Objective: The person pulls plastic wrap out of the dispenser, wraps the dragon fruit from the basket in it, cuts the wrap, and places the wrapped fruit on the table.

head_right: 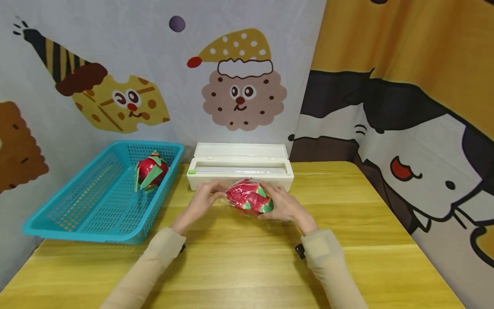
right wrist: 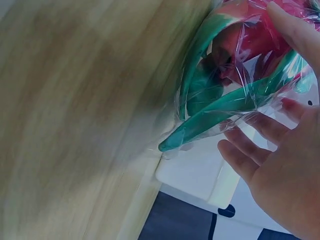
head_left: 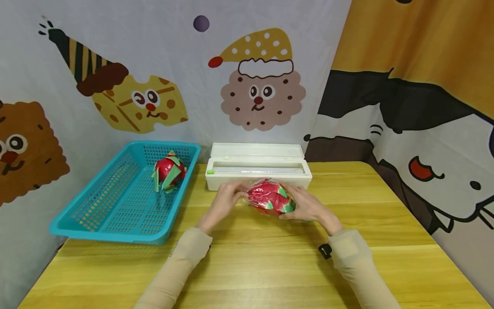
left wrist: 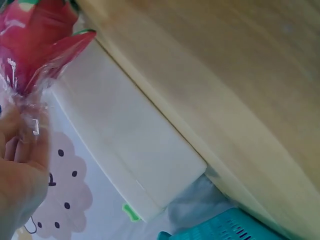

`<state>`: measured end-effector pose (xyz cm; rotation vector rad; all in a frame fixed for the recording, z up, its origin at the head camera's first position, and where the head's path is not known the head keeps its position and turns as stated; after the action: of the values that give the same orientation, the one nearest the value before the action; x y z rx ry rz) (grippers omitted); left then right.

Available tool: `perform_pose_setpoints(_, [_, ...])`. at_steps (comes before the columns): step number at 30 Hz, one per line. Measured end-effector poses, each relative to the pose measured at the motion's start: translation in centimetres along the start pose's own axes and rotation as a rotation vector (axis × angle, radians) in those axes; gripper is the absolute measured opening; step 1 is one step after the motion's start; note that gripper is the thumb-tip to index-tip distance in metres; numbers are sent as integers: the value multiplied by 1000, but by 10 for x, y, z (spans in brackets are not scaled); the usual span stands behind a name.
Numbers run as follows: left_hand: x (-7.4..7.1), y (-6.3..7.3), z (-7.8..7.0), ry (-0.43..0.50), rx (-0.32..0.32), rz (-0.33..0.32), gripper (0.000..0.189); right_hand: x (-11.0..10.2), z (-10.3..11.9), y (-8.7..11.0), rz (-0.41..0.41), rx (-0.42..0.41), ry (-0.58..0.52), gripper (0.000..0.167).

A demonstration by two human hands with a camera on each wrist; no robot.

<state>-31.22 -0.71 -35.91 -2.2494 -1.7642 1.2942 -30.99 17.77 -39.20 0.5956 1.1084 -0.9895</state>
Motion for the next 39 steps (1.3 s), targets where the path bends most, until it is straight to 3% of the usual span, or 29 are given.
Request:
perform_pose_setpoints(5, [-3,2,-2,-50,29,-40,12,2,-2,-1,11,-3,-16,106])
perform_pose_setpoints(12, [5,4,5,-57,-39,85,23,2,-4,-1,22,8,-25,105])
perform_pose_setpoints(14, [6,4,5,-59,-53,94,27,2,-4,-2,21,7,-33,105])
perform_pose_setpoints(17, [4,3,4,-82,-48,60,26,2,-3,-3,20,-2,-28,105])
perform_pose_setpoints(23, [-3,1,-6,-176,48,-87,11,4,-3,-4,23,-3,-27,105])
perform_pose_setpoints(27, [-3,2,-9,-183,63,-121,10,4,-3,-4,23,2,-35,104])
perform_pose_setpoints(29, [0,2,-8,-152,41,-96,13,4,-4,-4,23,6,-41,103])
perform_pose_setpoints(35, [13,3,3,-67,-110,2,16,4,-3,-5,26,-14,-58,101])
perform_pose_setpoints(39, [13,3,4,-52,-124,0,22,5,1,-5,46,-80,-103,95])
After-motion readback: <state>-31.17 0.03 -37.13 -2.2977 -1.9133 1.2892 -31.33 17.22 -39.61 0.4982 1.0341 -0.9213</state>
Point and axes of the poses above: each hand's wrist, its own y-axis away from the middle knuckle, its own x-axis out of the palm, z = x × y, the point moved 10 cm from there along -y, towards the middle knuckle
